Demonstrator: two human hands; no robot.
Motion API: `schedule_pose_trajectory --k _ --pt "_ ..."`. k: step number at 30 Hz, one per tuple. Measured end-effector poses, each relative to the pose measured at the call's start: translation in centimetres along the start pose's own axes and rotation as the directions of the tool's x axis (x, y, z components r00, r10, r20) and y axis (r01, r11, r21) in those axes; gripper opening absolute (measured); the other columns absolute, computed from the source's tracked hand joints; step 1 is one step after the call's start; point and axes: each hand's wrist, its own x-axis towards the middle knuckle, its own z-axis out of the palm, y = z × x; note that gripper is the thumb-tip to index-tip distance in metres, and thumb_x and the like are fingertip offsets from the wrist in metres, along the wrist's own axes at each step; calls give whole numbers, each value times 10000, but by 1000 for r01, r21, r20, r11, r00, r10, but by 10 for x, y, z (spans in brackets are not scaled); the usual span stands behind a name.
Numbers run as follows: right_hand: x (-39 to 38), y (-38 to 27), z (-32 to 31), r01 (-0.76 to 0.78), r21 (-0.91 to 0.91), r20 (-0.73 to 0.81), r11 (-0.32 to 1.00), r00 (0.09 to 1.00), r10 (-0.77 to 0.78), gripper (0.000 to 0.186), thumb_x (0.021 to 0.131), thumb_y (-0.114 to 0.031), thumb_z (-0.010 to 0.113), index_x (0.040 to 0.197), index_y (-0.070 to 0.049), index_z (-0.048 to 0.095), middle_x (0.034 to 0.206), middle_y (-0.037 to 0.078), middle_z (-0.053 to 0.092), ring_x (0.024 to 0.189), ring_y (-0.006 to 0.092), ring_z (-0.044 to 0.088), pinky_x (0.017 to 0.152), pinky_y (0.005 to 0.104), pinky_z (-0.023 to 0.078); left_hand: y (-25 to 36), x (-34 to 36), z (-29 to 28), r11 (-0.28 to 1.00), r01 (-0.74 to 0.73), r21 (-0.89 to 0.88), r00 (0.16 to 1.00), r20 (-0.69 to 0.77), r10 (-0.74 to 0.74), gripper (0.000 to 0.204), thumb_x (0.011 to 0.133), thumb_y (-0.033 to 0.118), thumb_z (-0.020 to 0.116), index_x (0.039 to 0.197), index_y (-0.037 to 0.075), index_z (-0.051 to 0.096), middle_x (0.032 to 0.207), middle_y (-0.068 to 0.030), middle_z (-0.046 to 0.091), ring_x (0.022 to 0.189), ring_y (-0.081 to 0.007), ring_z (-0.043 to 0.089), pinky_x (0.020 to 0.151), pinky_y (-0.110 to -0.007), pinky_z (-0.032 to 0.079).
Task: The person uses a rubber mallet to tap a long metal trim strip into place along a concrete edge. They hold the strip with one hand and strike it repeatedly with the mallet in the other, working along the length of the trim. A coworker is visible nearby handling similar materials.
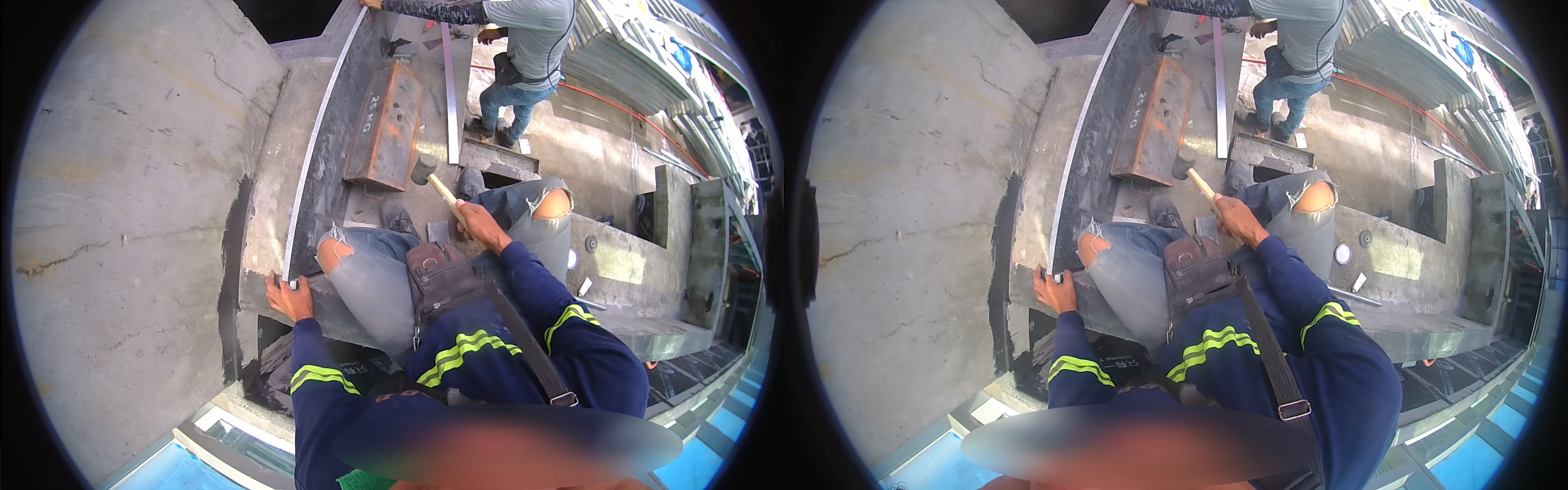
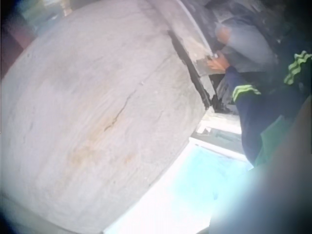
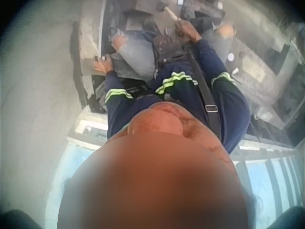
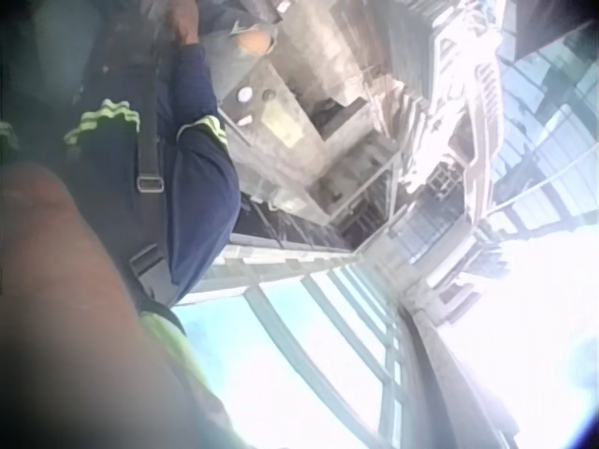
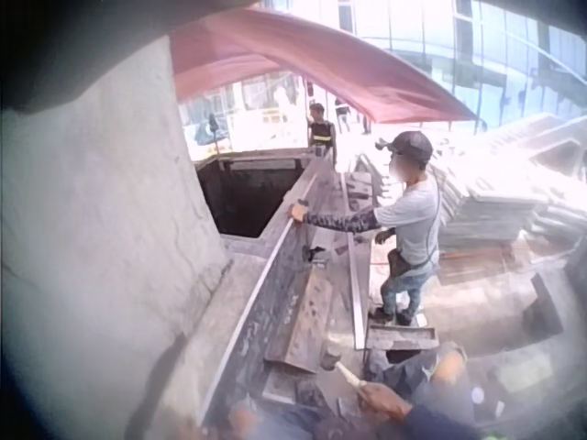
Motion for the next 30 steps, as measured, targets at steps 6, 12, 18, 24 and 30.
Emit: schedule_pose_trajectory --k 6,12,18,24,30 --pt "6 -16 -11 462 -61 -145 885 873 -466 498 977 -167 889 1254 -110 479 985 -13 532 862 88 542 740 294 490 -1 -2 -1 1000 25 7 999 34 -25 525 780 301 889 1224 40 788 1612 -86 548 1568 -351 435 1291 -570 321" --pt "6 6 -3 11 -138 70 990 998 -1 355 1035 -342 838 1045 -40 651 858 14 623 706 122 582 641 313 482 0 -1 -3 1000 -7 -21 1000 -14 6 496 792 289 881 1207 35 786 1611 -95 554 1542 -364 454 1279 -571 337" --pt "11 23 -2 -19 -151 6 988 1000 21 491 1118 -499 661 1045 -14 683 830 57 634 732 167 612 691 364 503 3 -1 -5 1000 16 -17 1000 11 -16 480 791 268 869 1193 19 787 1604 -111 559 1531 -368 462 1280 -571 335" --pt "15 7 -4 330 194 132 924 924 -358 681 994 -186 866 1385 -114 313 1103 88 625 864 168 637 787 349 550 2 -5 -5 1000 -16 -2 1000 -24 16 515 796 257 866 1228 -7 768 1597 -128 567 1536 -380 465 1275 -587 339" --pt "-9 23 6 163 -273 16 948 986 -165 319 1004 -330 829 1084 -31 753 850 69 730 776 190 697 725 400 551 -4 0 -10 990 -28 139 993 116 12 619 908 384 811 1400 16 734 1660 -76 528 1556 -314 472 1238 -567 374"
